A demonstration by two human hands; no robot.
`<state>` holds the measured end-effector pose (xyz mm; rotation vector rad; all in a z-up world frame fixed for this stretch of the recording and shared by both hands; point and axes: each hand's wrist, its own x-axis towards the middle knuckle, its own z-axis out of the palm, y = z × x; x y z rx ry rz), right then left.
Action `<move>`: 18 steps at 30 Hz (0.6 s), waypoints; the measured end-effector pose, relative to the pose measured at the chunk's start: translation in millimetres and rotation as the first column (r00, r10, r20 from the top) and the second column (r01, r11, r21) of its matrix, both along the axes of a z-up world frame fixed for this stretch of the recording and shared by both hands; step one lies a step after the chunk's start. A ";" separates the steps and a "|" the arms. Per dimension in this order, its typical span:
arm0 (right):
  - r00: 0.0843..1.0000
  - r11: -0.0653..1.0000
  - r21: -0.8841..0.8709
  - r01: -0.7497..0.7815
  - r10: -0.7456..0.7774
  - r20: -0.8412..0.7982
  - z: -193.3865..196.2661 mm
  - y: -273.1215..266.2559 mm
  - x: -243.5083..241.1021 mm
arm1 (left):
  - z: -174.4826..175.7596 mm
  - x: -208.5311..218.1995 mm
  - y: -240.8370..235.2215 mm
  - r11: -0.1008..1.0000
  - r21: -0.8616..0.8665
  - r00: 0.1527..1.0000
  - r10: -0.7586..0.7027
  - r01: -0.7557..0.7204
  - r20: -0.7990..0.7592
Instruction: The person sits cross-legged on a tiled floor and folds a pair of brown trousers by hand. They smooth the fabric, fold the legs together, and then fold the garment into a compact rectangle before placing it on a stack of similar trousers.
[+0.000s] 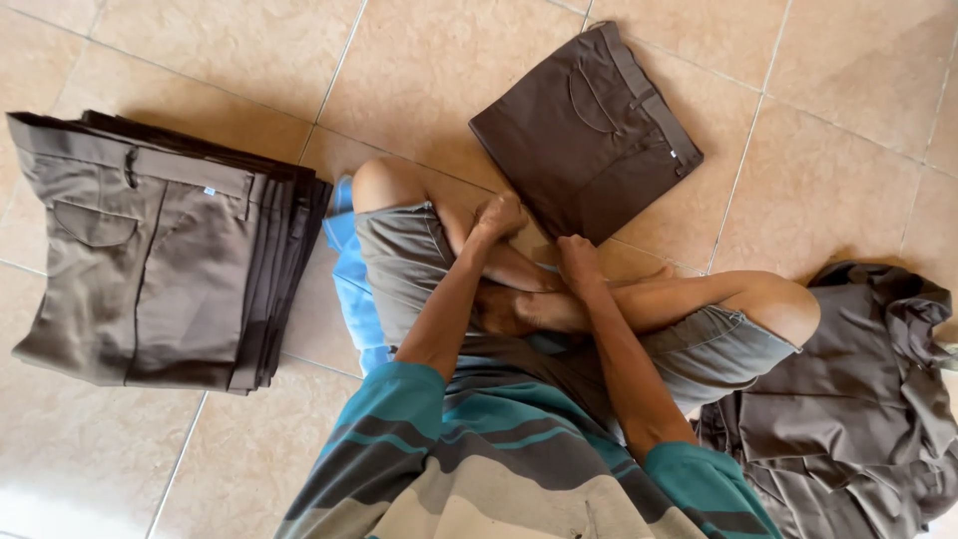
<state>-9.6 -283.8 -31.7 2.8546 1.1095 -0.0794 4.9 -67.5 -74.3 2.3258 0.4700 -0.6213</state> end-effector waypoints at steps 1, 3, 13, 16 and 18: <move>0.995 0.998 0.059 0.024 -0.018 -0.102 13.4 -4.5 -4.2 | -3.3 -2.6 3.1 0.972 -0.063 0.961 0.232 -0.225 0.150; 0.985 0.996 -0.040 0.078 -0.083 -0.150 5.9 -8.7 -1.3 | 6.0 4.1 14.7 0.862 -0.167 0.837 0.505 -0.478 0.211; 0.873 0.939 -0.185 0.290 -0.339 -0.350 -6.7 -36.1 -30.3 | -67.4 29.0 65.8 0.286 -0.483 0.227 0.957 -0.827 0.179; 0.803 0.911 -0.272 0.311 -0.405 -0.437 -1.2 -28.4 -30.1 | -47.6 22.8 57.4 0.249 -0.457 0.176 0.965 -0.854 0.197; 0.811 0.905 -0.298 0.304 -0.410 -0.418 -28.4 -29.8 -36.1 | -7.1 14.9 50.9 0.255 -0.468 0.176 0.963 -0.846 0.206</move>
